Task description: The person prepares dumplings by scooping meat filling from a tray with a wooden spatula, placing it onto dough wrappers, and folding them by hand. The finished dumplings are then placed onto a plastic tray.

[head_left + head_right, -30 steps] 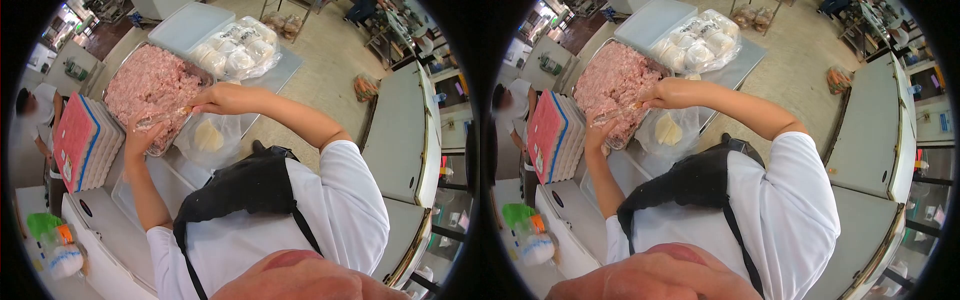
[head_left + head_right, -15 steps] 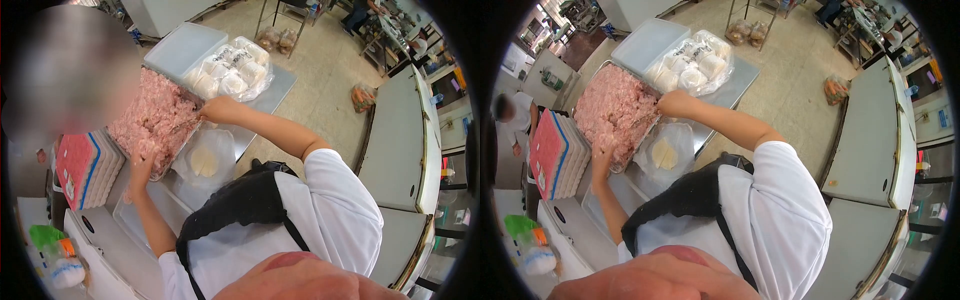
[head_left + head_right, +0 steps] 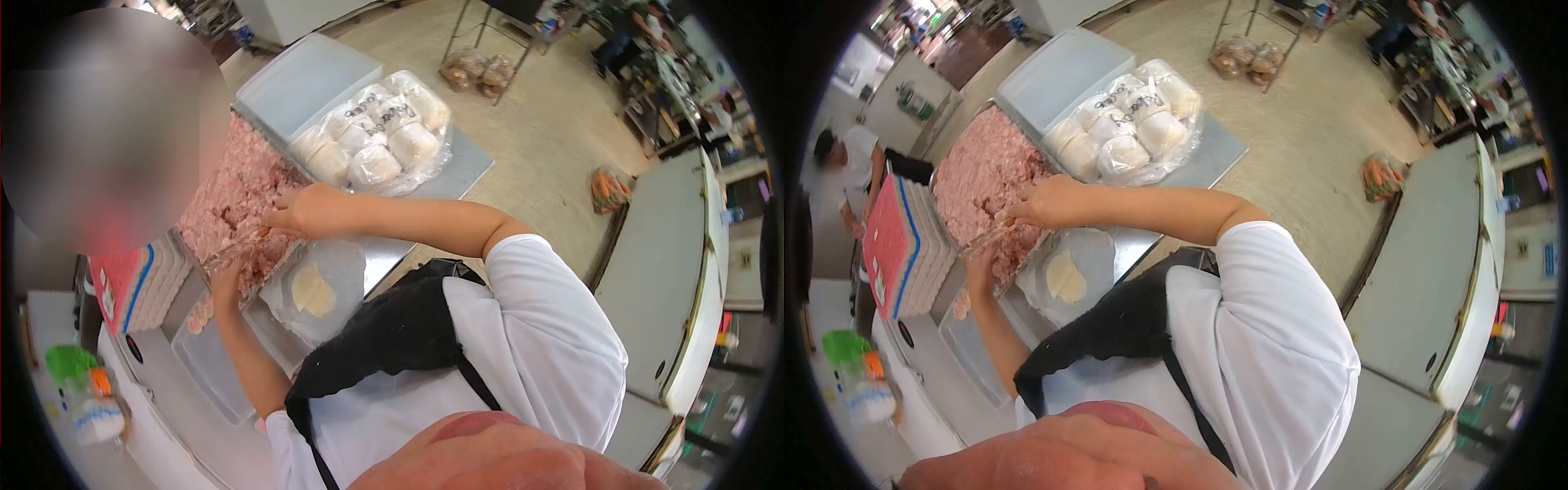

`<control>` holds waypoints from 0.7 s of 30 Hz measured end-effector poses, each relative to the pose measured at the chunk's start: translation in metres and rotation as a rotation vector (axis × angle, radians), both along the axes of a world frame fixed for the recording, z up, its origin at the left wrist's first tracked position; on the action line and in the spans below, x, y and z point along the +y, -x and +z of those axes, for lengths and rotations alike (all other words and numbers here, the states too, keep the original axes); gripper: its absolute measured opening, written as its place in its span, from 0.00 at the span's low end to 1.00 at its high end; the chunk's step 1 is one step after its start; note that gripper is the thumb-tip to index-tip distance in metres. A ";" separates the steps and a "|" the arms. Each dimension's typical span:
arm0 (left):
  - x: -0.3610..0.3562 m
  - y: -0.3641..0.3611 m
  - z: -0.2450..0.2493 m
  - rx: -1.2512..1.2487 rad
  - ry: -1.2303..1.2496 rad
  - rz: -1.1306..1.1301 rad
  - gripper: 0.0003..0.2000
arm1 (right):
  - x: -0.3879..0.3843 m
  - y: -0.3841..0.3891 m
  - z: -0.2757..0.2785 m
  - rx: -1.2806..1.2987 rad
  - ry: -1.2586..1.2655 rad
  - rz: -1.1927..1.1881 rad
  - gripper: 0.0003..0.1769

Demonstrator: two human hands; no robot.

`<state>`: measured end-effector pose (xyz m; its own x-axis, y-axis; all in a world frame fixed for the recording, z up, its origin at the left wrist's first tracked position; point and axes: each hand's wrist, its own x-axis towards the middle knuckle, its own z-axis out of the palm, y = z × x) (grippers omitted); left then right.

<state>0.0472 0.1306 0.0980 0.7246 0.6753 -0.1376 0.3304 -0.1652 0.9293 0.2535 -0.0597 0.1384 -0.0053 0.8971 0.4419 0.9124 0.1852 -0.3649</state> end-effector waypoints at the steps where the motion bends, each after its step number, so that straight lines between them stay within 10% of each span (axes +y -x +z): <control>1: -0.007 -0.004 0.005 0.003 0.039 0.024 0.32 | 0.008 -0.013 -0.019 -0.059 0.088 -0.011 0.12; 4: -0.036 -0.001 0.019 -0.049 0.077 0.188 0.34 | 0.033 -0.054 -0.073 -0.143 0.210 -0.004 0.10; 9: -0.042 0.000 0.034 -0.069 -0.613 0.146 0.34 | -0.001 -0.081 -0.009 0.057 0.306 -0.072 0.14; 14: -0.052 0.000 0.049 0.024 -0.442 0.004 0.29 | -0.009 -0.050 0.008 0.425 0.227 0.333 0.19; 21: -0.063 0.031 0.043 0.099 -0.636 0.156 0.28 | -0.017 -0.015 0.055 0.044 0.158 0.148 0.16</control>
